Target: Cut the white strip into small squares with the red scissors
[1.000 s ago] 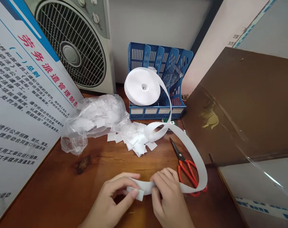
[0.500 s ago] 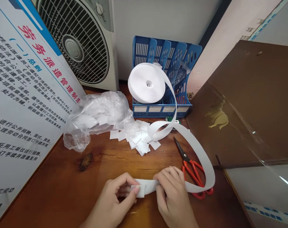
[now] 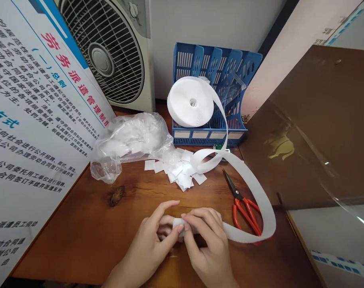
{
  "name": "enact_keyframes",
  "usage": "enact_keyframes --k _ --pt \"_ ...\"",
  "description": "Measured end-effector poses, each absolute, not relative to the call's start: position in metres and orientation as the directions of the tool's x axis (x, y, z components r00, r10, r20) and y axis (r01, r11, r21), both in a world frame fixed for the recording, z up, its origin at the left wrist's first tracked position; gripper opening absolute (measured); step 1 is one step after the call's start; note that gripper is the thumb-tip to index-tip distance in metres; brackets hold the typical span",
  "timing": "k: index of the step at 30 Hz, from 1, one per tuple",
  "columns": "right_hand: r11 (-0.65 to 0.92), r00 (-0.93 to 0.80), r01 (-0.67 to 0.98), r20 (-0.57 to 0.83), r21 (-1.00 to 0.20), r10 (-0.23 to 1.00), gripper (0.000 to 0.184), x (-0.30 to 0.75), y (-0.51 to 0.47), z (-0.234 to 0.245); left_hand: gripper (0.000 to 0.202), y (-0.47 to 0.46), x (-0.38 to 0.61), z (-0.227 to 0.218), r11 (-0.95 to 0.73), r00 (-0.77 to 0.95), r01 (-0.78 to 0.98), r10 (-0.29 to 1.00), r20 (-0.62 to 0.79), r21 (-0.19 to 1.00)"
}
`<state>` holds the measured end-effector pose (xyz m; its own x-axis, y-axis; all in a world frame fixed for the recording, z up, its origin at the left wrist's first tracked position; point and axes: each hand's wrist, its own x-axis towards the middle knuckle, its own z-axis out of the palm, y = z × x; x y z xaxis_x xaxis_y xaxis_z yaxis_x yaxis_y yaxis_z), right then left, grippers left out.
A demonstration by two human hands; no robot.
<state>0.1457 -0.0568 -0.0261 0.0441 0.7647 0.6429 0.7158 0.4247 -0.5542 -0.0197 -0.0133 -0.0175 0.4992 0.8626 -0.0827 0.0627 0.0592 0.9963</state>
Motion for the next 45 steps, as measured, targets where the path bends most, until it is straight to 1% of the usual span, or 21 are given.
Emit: enact_keyframes --k 3,6,9,11,14,18,23,27,30,32,35,39,42,43,45 --pt "0.429 0.06 0.727 0.673 -0.535 0.738 0.026 0.145 -0.057 -0.025 0.043 -0.014 -0.019 -0.018 0.058 0.5 0.055 0.863 -0.078 0.997" --pt "0.44 0.054 0.757 0.717 -0.483 0.695 0.03 0.143 -0.058 -0.024 0.04 -0.013 -0.019 -0.02 0.075 0.493 0.051 0.866 -0.09 0.996" --pt "0.44 0.038 0.789 0.749 -0.429 0.662 0.031 0.142 -0.059 -0.024 0.033 -0.013 -0.019 -0.021 0.084 0.485 0.049 0.869 -0.097 0.995" --pt "0.437 0.033 0.798 0.754 -0.415 0.656 0.031 0.142 -0.059 -0.025 0.028 -0.012 -0.019 -0.021 0.084 0.485 0.049 0.869 -0.097 0.995" --pt "0.434 0.031 0.799 0.749 -0.417 0.662 0.032 0.142 -0.06 -0.026 0.025 -0.013 -0.02 -0.021 0.081 0.487 0.046 0.868 -0.093 0.996" --pt "0.422 0.032 0.804 0.74 -0.418 0.671 0.03 0.143 -0.06 -0.027 0.026 -0.014 -0.021 -0.02 0.086 0.488 0.053 0.867 -0.101 0.995" --pt "0.401 0.032 0.803 0.704 -0.441 0.71 0.024 0.143 -0.059 -0.024 0.026 -0.014 -0.021 -0.02 0.093 0.473 0.063 0.874 -0.112 0.994" --pt "0.416 0.024 0.794 0.706 -0.444 0.708 0.022 0.142 -0.059 -0.023 0.026 -0.014 -0.021 -0.021 0.093 0.467 0.071 0.877 -0.116 0.993" --pt "0.403 0.032 0.768 0.658 -0.498 0.752 0.016 0.141 -0.059 -0.022 0.027 -0.014 -0.021 -0.022 0.098 0.463 0.075 0.878 -0.122 0.992" --pt "0.389 0.033 0.743 0.61 -0.545 0.792 0.017 0.142 -0.058 -0.019 0.027 -0.014 -0.021 -0.022 0.106 0.451 0.074 0.883 -0.128 0.992" --pt "0.38 -0.031 0.73 0.527 -0.569 0.849 0.017 0.148 -0.061 -0.005 0.031 -0.013 -0.022 -0.018 0.096 0.467 0.103 0.874 -0.134 0.99" --pt "0.379 -0.179 0.748 0.385 -0.544 0.905 0.017 0.157 -0.064 0.021 0.03 -0.015 -0.024 -0.008 -0.026 0.586 0.191 0.805 -0.093 0.981" --pt "0.399 -0.267 0.774 0.318 -0.492 0.91 0.018 0.159 -0.062 0.032 0.038 -0.015 -0.025 -0.004 -0.08 0.657 0.22 0.749 -0.087 0.972" --pt "0.405 -0.275 0.781 0.321 -0.475 0.906 0.019 0.158 -0.061 0.034 0.041 -0.014 -0.025 -0.003 -0.075 0.67 0.219 0.737 -0.094 0.973" --pt "0.414 -0.238 0.799 0.403 -0.436 0.884 0.016 0.156 -0.061 0.034 0.044 -0.012 -0.025 -0.004 -0.032 0.676 0.2 0.728 -0.115 0.979"
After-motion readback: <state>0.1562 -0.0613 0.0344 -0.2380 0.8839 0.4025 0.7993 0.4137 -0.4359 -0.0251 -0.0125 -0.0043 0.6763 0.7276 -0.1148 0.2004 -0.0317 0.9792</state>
